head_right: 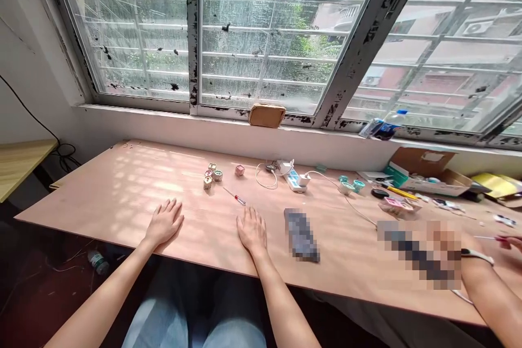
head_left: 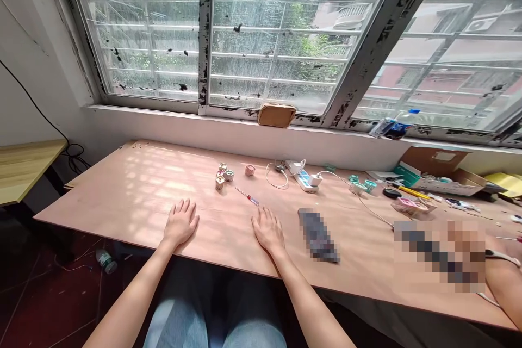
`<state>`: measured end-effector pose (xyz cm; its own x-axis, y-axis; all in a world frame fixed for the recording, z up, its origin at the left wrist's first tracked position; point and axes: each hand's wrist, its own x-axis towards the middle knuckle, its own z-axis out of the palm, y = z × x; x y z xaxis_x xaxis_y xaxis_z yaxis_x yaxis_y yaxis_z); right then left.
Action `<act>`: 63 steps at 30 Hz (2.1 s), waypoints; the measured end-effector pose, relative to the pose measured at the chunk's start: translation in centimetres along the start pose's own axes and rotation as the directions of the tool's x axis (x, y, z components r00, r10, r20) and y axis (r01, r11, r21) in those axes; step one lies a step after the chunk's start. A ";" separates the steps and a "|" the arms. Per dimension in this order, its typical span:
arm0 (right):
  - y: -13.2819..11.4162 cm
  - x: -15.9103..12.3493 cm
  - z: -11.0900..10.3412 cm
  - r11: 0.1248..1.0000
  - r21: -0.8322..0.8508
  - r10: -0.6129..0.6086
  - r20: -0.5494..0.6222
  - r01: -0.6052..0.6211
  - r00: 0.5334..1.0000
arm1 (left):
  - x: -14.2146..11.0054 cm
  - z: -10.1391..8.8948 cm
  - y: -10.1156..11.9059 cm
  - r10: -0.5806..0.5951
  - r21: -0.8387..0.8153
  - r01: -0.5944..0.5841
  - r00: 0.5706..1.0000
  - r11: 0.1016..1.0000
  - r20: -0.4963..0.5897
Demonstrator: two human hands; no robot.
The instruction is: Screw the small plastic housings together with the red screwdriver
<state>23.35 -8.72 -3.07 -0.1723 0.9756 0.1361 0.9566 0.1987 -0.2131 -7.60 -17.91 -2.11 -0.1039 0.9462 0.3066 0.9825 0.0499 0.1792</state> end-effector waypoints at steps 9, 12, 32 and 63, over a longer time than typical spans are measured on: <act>0.7 0.4 1.1 0.999 -0.049 0.001 -0.027 -0.003 1.000 | -0.1 -0.2 0.4 -0.014 0.007 0.014 1.000 1.000 0.000; 0.7 0.4 1.1 0.998 -0.059 -0.007 -0.028 0.006 1.000 | -0.1 -0.3 0.4 -0.022 0.002 0.022 1.000 1.000 0.022; 0.5 0.9 0.2 0.997 -0.063 -0.053 -0.012 0.053 0.998 | 0.4 -1.2 0.6 -0.083 -0.060 0.093 0.985 0.994 0.153; -1.0 1.2 -0.4 0.994 0.105 0.035 -0.110 -0.023 0.993 | 0.0 -1.9 0.6 -0.089 -0.032 0.092 0.991 0.995 0.098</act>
<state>22.26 -7.74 -2.33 -0.1120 0.9658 0.2339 0.9303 0.1846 -0.3169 -7.33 -18.53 -0.24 -0.1751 0.9648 0.1961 0.9633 0.1268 0.2366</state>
